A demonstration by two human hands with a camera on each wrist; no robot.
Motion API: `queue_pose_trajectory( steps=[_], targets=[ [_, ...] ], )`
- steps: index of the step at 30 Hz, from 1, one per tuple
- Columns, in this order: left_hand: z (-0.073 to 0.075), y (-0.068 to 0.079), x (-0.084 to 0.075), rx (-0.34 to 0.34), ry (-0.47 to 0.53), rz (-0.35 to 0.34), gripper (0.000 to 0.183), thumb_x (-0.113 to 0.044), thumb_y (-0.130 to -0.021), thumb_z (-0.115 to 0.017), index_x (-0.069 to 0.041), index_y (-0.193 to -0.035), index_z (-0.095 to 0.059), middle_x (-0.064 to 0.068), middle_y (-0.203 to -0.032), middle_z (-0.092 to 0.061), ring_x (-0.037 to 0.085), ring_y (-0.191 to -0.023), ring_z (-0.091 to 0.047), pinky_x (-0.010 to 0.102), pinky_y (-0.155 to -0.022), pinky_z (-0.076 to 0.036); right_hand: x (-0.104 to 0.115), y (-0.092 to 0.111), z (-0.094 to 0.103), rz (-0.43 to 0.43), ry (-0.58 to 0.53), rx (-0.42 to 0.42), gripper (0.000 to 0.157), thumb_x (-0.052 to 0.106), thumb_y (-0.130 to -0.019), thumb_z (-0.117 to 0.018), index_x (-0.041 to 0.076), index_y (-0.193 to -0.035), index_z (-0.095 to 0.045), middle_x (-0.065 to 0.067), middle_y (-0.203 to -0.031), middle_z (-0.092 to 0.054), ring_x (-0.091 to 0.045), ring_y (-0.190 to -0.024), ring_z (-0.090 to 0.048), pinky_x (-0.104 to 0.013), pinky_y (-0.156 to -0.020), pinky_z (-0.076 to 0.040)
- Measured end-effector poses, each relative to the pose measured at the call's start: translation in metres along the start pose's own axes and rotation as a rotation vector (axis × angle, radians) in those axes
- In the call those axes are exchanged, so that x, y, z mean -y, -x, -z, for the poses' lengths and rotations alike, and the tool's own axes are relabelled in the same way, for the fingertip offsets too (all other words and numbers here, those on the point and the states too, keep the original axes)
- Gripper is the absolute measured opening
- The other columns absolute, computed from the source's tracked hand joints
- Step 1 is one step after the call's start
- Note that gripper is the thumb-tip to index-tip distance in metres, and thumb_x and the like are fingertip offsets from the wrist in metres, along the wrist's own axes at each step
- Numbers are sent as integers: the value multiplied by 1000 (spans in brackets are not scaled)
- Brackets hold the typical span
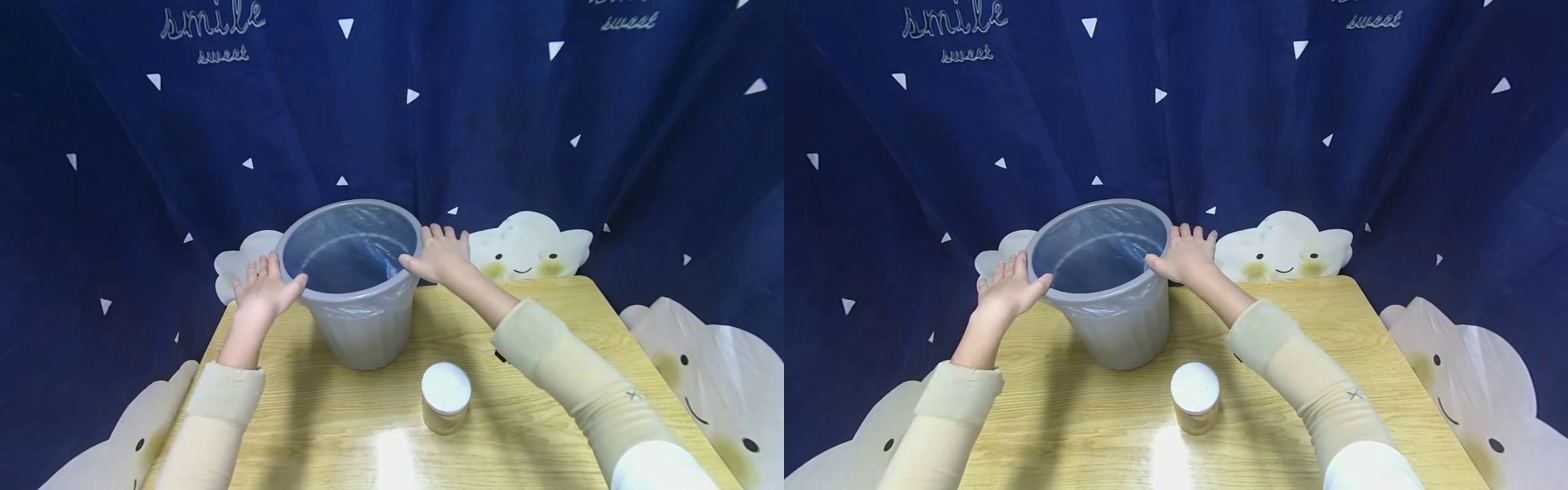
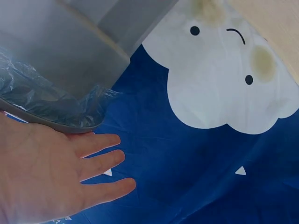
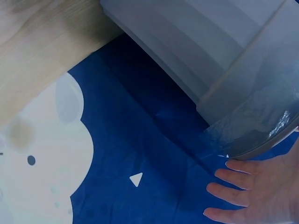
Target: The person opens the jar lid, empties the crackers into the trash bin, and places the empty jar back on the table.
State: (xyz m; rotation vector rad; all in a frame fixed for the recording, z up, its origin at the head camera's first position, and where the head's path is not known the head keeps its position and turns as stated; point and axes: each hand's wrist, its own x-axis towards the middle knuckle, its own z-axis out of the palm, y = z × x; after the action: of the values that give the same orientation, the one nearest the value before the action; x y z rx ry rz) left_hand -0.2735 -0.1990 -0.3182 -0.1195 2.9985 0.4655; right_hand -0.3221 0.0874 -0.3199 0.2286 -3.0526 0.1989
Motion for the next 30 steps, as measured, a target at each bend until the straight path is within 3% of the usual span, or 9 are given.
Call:
queue_pose_trajectory(
  steps=[23, 30],
  targets=[
    [-10, -7, -26, -27, -24, -22, 83, -51, -89, -34, 2, -145, -3, 27, -149, -6, 42, -136, -1, 65, -103, -3, -29, 7, 0, -29, -31, -26, 82, 60, -79, -44, 2, -137, -36, -15, -141, -36, -37, -128, -29, -63, -100, -18],
    [-13, -9, -34, -17, -19, -20, 83, -51, -89, -34, 2, -145, -3, 26, -149, -6, 41, -137, 1, 65, -103, -2, -37, 11, 2, -34, -32, 2, 85, 60, -81, -40, 0, -140, -29, -17, -144, -31, -38, -130, -26, -64, -101, -16]
  ],
)
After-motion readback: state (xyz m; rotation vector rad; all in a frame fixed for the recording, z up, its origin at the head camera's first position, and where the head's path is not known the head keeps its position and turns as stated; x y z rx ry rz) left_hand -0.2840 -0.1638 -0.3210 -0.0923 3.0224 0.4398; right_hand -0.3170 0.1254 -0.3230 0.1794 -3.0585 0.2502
